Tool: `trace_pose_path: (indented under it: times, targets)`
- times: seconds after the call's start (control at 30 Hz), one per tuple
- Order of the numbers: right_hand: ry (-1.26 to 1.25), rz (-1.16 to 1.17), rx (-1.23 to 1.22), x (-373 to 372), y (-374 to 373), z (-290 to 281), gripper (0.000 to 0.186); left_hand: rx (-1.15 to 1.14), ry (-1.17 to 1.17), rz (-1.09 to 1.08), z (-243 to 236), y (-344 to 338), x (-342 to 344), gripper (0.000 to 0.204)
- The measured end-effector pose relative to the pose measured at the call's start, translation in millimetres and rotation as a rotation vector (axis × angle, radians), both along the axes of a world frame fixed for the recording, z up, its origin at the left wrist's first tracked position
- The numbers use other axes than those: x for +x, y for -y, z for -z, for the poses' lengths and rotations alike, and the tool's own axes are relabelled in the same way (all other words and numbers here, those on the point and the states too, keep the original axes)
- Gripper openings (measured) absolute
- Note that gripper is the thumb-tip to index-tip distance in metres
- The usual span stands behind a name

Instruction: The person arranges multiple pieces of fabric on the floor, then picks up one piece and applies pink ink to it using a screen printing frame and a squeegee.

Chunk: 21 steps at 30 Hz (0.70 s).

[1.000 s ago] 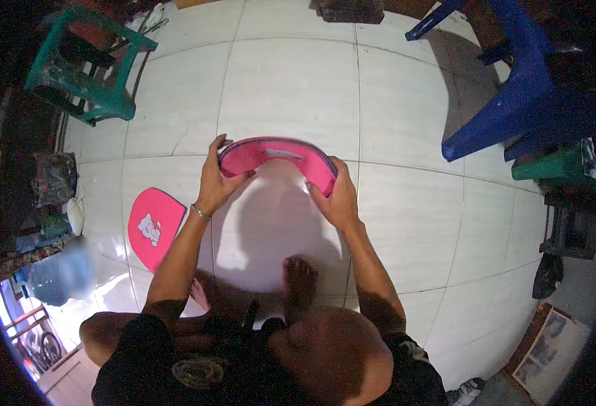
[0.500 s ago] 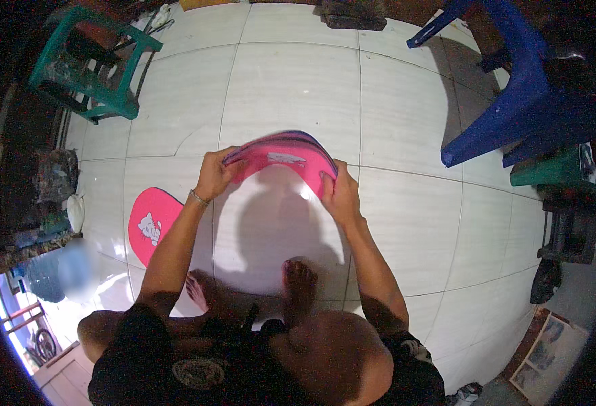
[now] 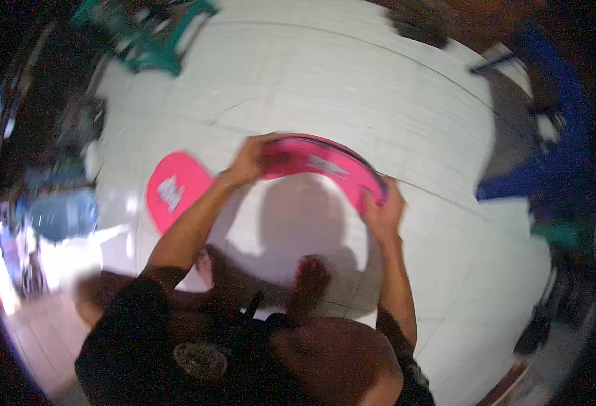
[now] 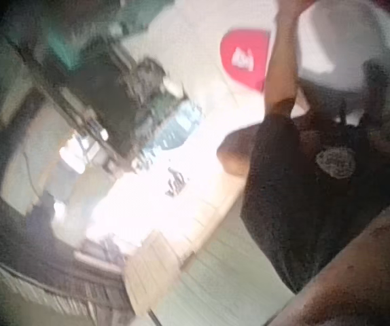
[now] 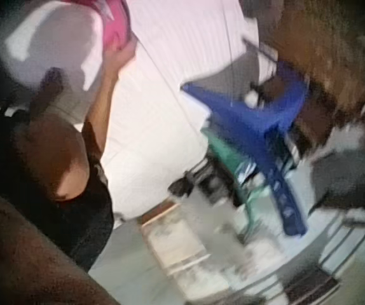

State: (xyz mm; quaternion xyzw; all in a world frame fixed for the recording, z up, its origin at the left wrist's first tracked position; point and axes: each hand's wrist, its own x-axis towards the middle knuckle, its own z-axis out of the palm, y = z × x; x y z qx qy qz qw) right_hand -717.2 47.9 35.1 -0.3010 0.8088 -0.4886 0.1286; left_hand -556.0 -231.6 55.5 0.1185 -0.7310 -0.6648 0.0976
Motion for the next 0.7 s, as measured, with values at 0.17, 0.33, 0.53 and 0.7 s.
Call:
trace_pose_path:
  times: [0.17,0.33,0.53,0.7]
  targets:
    - [0.166,-0.027,-0.058,-8,-14,7,0.030,-0.665,-0.016,-0.008,17,-1,-17,0.029]
    - [0.138,-0.312,0.132,-24,61,-62,0.035,-0.963,-0.026,0.079,27,53,14,0.033]
    - [0.782,-0.554,0.160,12,208,-155,0.041,0.319,0.599,-0.238,-126,141,141,0.023]
    - [1.038,-0.918,0.315,107,295,-96,0.041,0.226,0.670,-0.373,-95,152,304,0.023]
